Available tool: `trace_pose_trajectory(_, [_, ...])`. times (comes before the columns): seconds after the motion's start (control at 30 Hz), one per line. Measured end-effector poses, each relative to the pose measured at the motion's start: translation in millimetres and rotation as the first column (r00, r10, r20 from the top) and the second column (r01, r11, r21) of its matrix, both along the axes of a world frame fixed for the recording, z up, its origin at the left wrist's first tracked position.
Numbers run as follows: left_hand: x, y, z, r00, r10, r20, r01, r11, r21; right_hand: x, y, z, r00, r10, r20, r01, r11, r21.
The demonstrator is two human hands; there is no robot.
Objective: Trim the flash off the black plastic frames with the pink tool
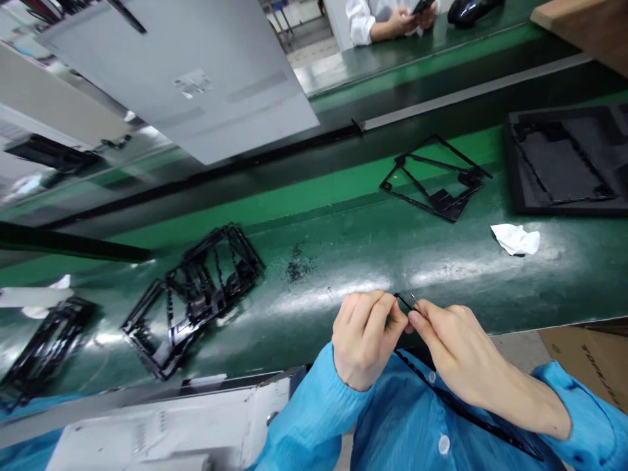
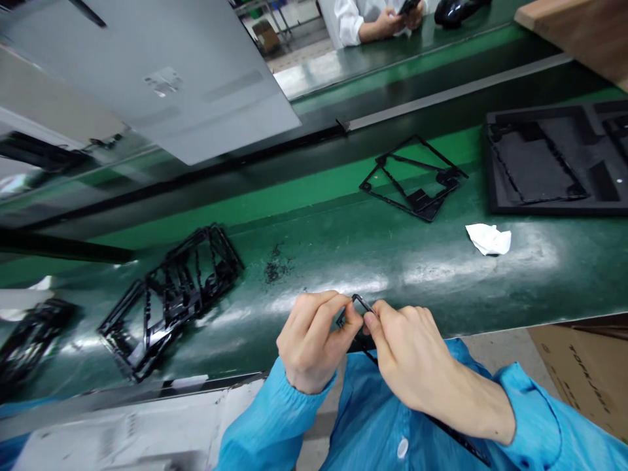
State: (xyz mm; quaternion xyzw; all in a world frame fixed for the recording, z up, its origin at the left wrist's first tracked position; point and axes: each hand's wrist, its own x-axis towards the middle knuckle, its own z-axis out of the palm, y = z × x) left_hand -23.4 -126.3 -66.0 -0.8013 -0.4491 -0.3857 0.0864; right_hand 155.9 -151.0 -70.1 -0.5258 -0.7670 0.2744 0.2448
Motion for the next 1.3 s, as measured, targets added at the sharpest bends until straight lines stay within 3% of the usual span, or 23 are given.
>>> trace_pose_trajectory(0.13, [1,-2,0.3,0.989,-0.021,0.148,0.035,0.995,-0.096,1,-3,-3.1,0.999,-0.02,-0.042,0.025,0.993,0.115])
trace_pose_trajectory(0.27, [1,-4,-2.6,0.969,-0.064,0.239,0.107,0.98,-0.169,2,-4,-5.9,0.997,-0.036,-0.061,0.042,0.995,0.088])
trace_pose_trajectory(0.4, [2,-6,-10.7,0.95,-0.095,0.297,0.159,0.967,-0.2,3,1,-1.1,0.992,-0.039,-0.117,0.031,0.997,-0.071])
trace_pose_trajectory(0.53, [9,-10,-20.1,0.934,-0.076,0.348,0.16,0.963,-0.219,7,8,1.9,0.956,-0.073,-0.284,-0.009,0.961,-0.277])
trace_pose_trajectory(0.7, [25,-16,-23.9,0.924,-0.114,0.365,0.196,0.961,-0.197,18,11,-9.8,0.83,-0.175,-0.53,-0.106,0.883,-0.458])
trace_pose_trajectory(0.87, [41,-14,-5.7,0.927,-0.19,0.325,0.25,0.956,-0.153,24,15,-6.6,0.533,-0.358,-0.767,-0.224,0.814,-0.535])
trace_pose_trajectory(0.97, [44,-9,8.5,0.933,-0.131,0.334,0.224,0.94,-0.258,22,16,0.2,0.419,-0.38,-0.825,-0.193,0.85,-0.49])
trace_pose_trajectory(1.07, [45,-3,14.3,0.911,-0.037,0.411,0.232,0.869,-0.437,16,13,-2.1,0.375,-0.366,-0.852,-0.123,0.891,-0.437])
trace_pose_trajectory(1.17, [51,-2,10.7,0.86,-0.038,0.509,0.318,0.82,-0.477,8,5,-10.5,0.392,-0.356,-0.849,-0.035,0.916,-0.4])
trace_pose_trajectory(1.3, [63,-6,5.7,0.777,0.016,0.629,0.338,0.833,-0.438,8,-2,-13.6,0.48,-0.309,-0.821,0.05,0.944,-0.326])
